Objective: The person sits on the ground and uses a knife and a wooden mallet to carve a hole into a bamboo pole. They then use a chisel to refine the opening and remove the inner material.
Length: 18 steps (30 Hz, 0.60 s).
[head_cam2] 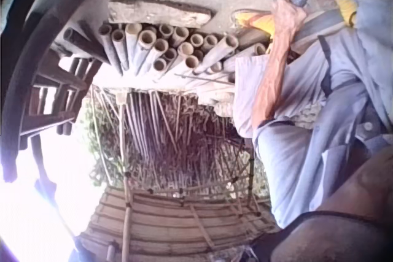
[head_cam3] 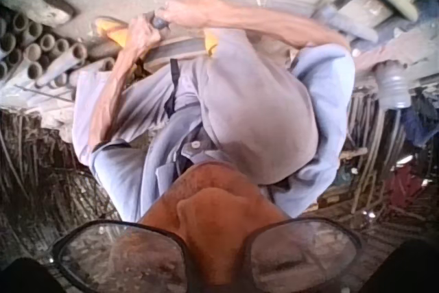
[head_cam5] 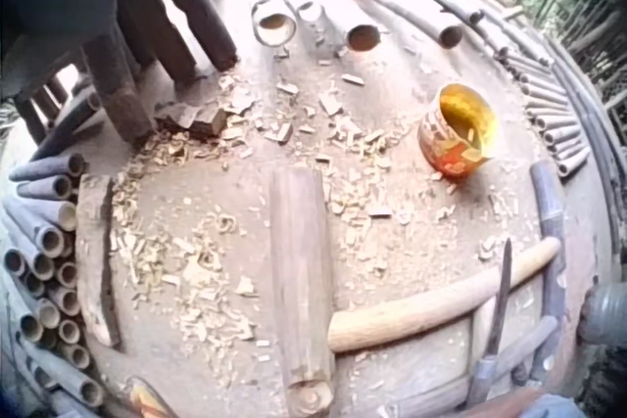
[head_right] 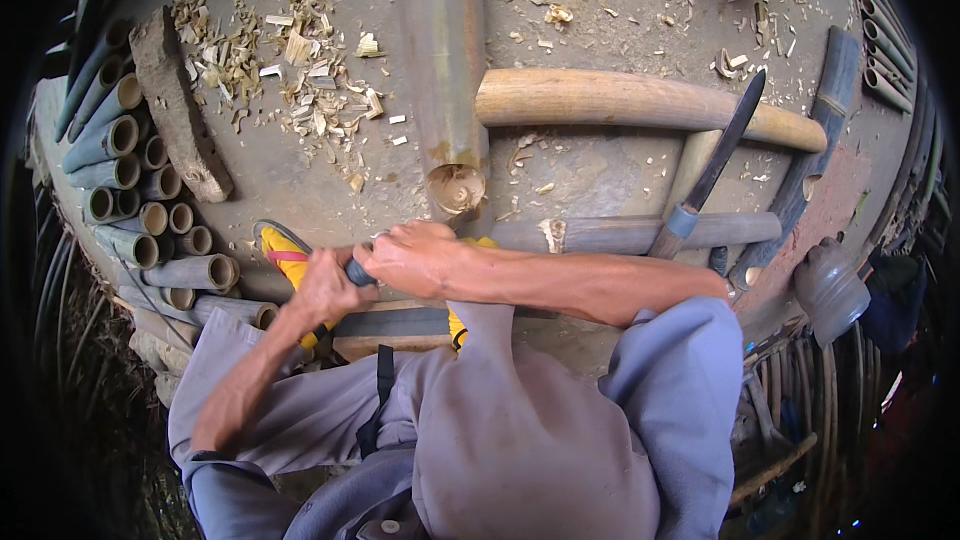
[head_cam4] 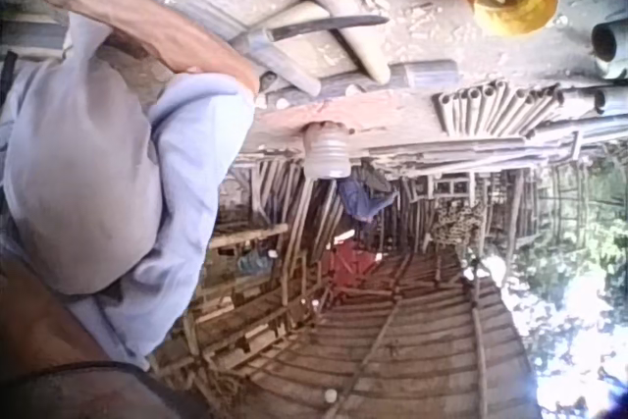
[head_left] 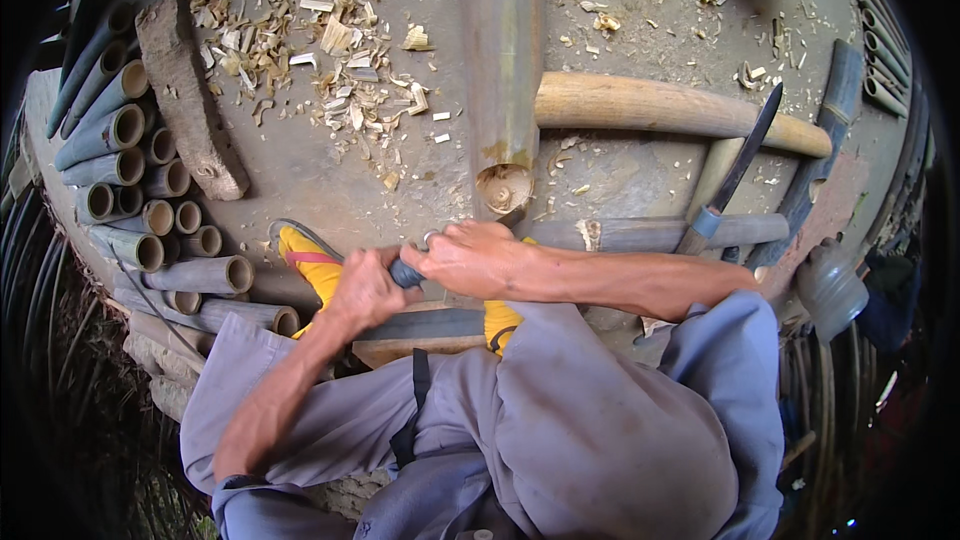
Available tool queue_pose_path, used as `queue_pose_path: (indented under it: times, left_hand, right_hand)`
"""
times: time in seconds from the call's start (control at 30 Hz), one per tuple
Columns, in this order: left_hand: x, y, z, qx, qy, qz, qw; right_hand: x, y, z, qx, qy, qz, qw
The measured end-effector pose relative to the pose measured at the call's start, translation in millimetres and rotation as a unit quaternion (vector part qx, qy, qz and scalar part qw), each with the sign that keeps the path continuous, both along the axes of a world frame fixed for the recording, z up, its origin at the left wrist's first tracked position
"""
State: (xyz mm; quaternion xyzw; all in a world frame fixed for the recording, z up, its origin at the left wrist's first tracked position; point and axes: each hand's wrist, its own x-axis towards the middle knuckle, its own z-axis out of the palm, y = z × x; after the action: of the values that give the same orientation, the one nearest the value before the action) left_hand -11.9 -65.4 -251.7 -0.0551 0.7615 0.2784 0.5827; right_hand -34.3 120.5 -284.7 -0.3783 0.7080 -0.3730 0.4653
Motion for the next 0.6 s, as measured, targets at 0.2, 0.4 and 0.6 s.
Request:
queue_pose_path:
  times: [0.2, 0.4, 0.6]
  left_hand:
    - [89, 88, 17, -0.023, 0.036, 0.244, 0.969]
    - [117, 102, -2, -0.04, 0.119, 0.297, 0.947]
    - [81, 7, -28, -0.076, 0.24, 0.12, 0.96]
  right_hand:
    - [9, 43, -13, -0.107, 0.043, 0.162, 0.98]
    - [17, 43, -10, -0.072, 0.105, 0.19, 0.974]
    - [0, -4, -10, -0.011, 0.142, 0.042, 0.989]
